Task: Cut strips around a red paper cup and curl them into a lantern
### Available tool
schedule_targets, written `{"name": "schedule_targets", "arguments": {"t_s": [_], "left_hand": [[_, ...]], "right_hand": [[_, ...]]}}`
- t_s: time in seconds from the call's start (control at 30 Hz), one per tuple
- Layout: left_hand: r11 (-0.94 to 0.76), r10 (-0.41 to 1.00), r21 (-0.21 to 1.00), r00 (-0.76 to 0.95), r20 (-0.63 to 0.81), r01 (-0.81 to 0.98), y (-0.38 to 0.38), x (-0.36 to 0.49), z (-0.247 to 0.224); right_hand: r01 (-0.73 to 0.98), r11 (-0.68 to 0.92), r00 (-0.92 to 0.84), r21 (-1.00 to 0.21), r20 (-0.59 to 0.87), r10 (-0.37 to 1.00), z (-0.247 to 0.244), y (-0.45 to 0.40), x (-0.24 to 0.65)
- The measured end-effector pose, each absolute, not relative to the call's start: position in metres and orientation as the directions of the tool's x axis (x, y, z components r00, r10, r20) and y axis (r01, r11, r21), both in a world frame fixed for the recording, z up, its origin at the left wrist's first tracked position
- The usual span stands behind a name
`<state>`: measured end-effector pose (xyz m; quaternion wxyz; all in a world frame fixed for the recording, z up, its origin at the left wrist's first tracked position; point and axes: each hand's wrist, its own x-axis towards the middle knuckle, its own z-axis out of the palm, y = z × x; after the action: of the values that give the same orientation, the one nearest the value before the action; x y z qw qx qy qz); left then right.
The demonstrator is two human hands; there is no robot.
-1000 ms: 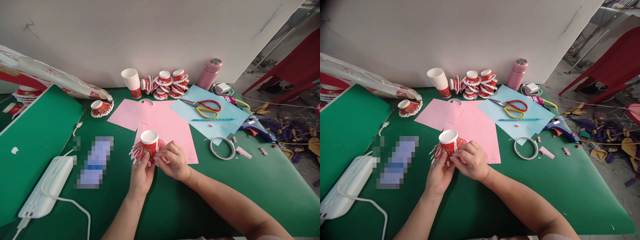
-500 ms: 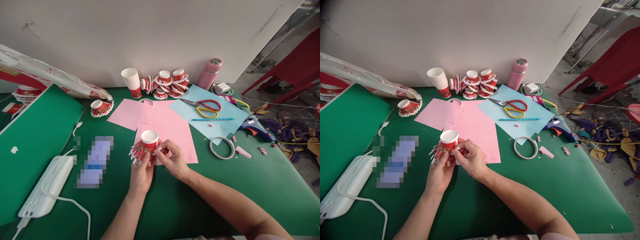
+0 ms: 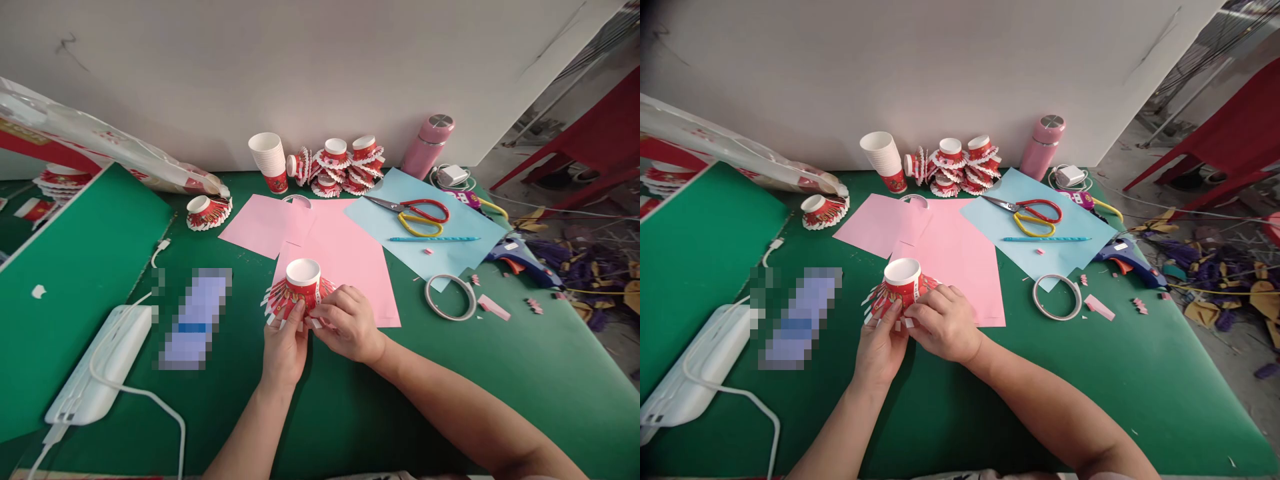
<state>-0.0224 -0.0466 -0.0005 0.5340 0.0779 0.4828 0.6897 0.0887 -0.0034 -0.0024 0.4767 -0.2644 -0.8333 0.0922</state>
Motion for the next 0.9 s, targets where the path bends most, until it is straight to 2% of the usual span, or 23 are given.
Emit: {"name": "schedule_targets", "arguments": {"t_s": [0.17, 0.5, 0.9], "left_hand": [[0.007, 0.782, 0.747, -0.462, -0.418, -0.664, -0.0468, -0.0206, 0.0004], [-0.002, 0.762, 0.765, -0.496, -0.416, -0.644, -0.0466, -0.0188, 0.0034], [-0.002, 0.766, 0.778, -0.501, -0.403, -0.629, -0.0460, -0.0172, 0.0054]], "right_hand": [[0.441, 0.831, -0.411, -0.338, 0.747, 0.522, -0.0027, -0.0043, 0.0870], [0.499, 0.812, -0.399, -0.302, 0.752, 0.525, -0.0019, -0.0041, 0.0851], [0.454, 0.816, -0.451, -0.358, 0.698, 0.557, -0.0042, -0.0043, 0.0850]]}}
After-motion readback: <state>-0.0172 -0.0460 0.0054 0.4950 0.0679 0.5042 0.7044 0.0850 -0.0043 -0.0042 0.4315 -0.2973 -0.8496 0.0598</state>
